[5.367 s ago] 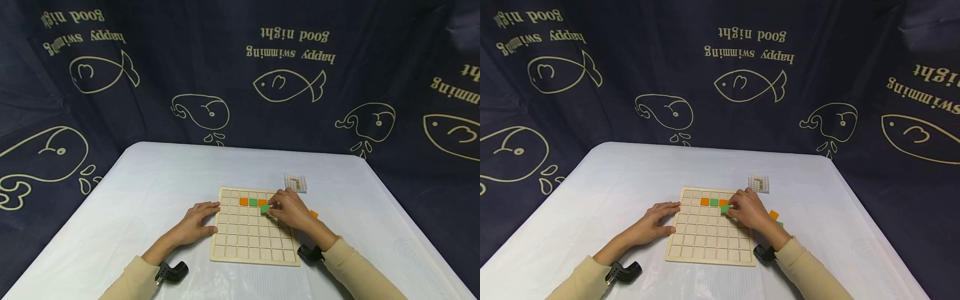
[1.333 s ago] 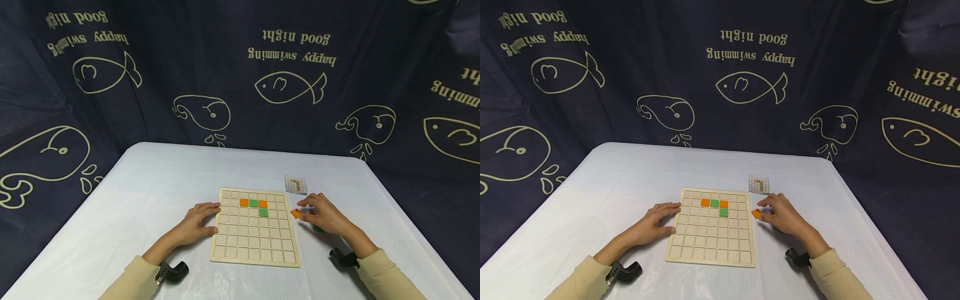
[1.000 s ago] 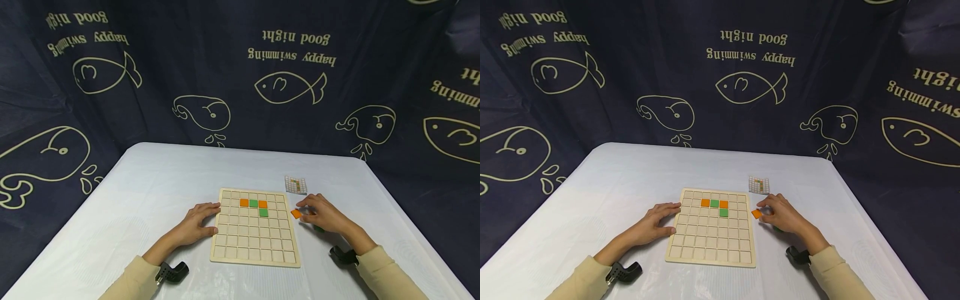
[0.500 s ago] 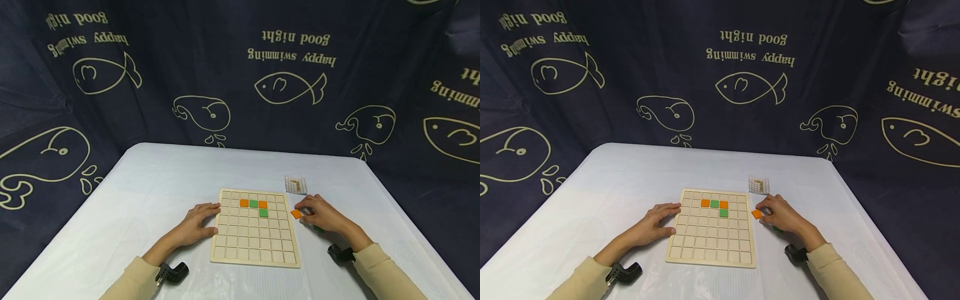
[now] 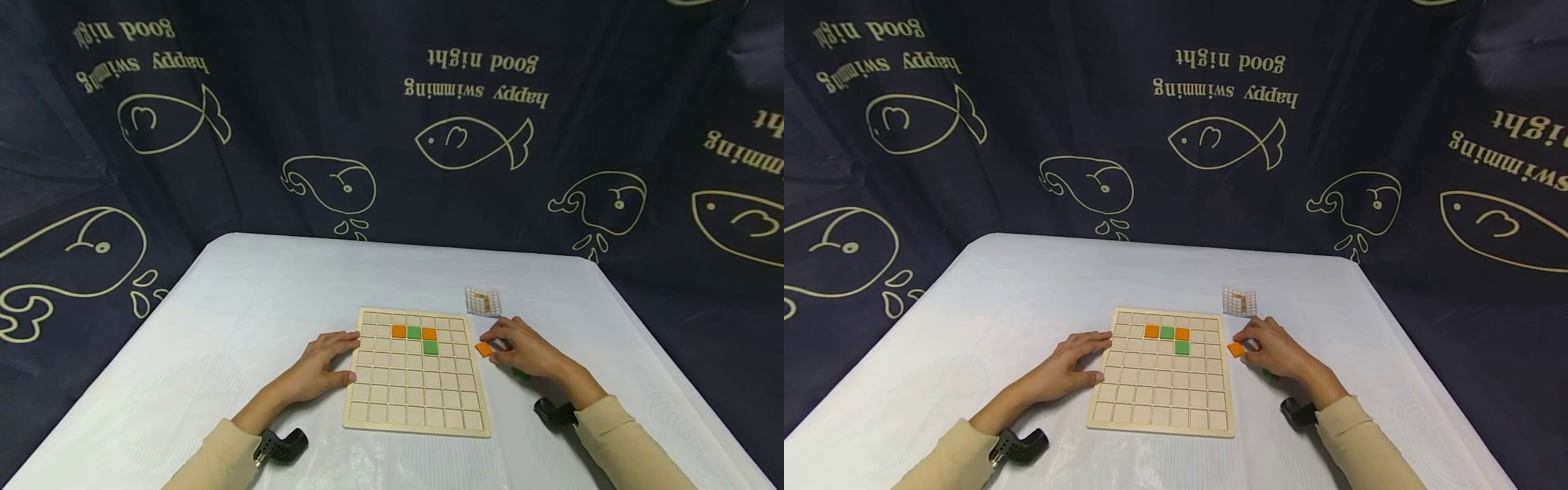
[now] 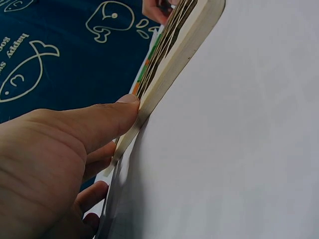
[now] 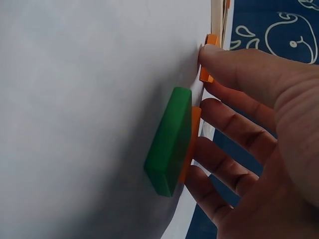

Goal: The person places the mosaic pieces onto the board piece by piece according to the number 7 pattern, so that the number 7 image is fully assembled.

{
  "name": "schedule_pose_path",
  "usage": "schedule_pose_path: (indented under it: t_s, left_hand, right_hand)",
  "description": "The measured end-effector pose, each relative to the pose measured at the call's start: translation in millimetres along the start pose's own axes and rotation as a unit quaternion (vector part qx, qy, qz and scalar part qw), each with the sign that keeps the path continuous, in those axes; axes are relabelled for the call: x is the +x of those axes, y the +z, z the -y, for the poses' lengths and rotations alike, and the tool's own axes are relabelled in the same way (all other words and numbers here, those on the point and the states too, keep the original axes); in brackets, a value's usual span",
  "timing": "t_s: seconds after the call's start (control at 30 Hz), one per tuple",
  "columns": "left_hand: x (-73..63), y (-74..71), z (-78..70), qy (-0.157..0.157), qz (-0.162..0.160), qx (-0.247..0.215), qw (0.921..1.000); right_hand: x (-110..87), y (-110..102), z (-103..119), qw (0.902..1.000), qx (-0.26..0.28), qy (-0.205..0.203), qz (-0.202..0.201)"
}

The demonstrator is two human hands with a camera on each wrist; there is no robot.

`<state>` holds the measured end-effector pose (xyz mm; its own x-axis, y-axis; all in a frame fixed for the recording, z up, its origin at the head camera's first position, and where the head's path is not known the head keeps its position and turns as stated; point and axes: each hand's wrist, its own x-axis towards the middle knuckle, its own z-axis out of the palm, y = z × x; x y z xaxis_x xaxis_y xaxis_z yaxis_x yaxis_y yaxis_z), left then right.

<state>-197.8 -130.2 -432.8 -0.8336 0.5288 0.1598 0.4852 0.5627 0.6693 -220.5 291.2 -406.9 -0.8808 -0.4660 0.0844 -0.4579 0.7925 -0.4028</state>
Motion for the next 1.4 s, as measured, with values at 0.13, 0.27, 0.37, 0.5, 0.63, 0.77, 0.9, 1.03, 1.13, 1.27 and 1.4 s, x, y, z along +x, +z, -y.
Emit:
schedule_pose_path:
  t_s: [0.13,0.27,0.37,0.5,0.63,0.77,0.9,1.03,1.13,1.27,1.4]
  left_hand:
    - [-0.1,0.0,-0.1,0.000,0.000,0.002,1.0000]
    - [0.0,0.0,-0.3,0.000,-0.001,0.002,1.0000]
    - [0.1,0.0,0.0,-0.002,0.000,0.000,1.0000]
    - [0.1,0.0,0.3,-0.002,0.001,-0.002,1.0000]
    - [0.2,0.1,0.6,-0.002,0.001,-0.003,1.0000]
    - [0.2,0.0,0.4,-0.002,0.001,-0.005,1.0000]
    - [-0.1,-0.3,-0.1,-0.002,0.002,-0.004,1.0000]
    - [-0.2,-0.5,-0.6,-0.002,0.002,-0.003,1.0000]
    - [-0.2,-0.5,-0.7,-0.004,0.002,-0.003,1.0000]
    - [-0.3,-0.2,-0.8,-0.005,0.002,-0.002,1.0000]
    - [-0.2,0.0,-0.6,-0.005,0.002,-0.002,1.0000]
  right_hand:
    - [-1.1,-0.1,1.0,1.0000,-0.002,0.000,-0.002]
    - [-2.4,0.0,1.5,1.0000,-0.005,0.003,-0.006]
    - [-3.0,0.4,0.5,0.9999,-0.006,0.006,-0.008]
    - [-3.9,1.6,-2.6,0.9999,-0.009,0.006,-0.013]
    - [-5.6,1.9,-4.2,0.9998,-0.008,-0.001,-0.017]
    - [-7.0,1.1,-3.7,0.9998,-0.005,-0.005,-0.019]
    - [-7.6,1.2,-3.5,0.9998,-0.002,-0.002,-0.019]
    - [-7.7,1.5,-3.3,0.9998,-0.003,-0.002,-0.022]
    - [-7.6,1.7,-3.7,0.9997,-0.004,-0.003,-0.024]
    - [-7.7,2.7,-4.5,0.9996,-0.006,-0.003,-0.028]
    - [-7.9,3.5,-4.8,0.9993,-0.009,-0.001,-0.036]
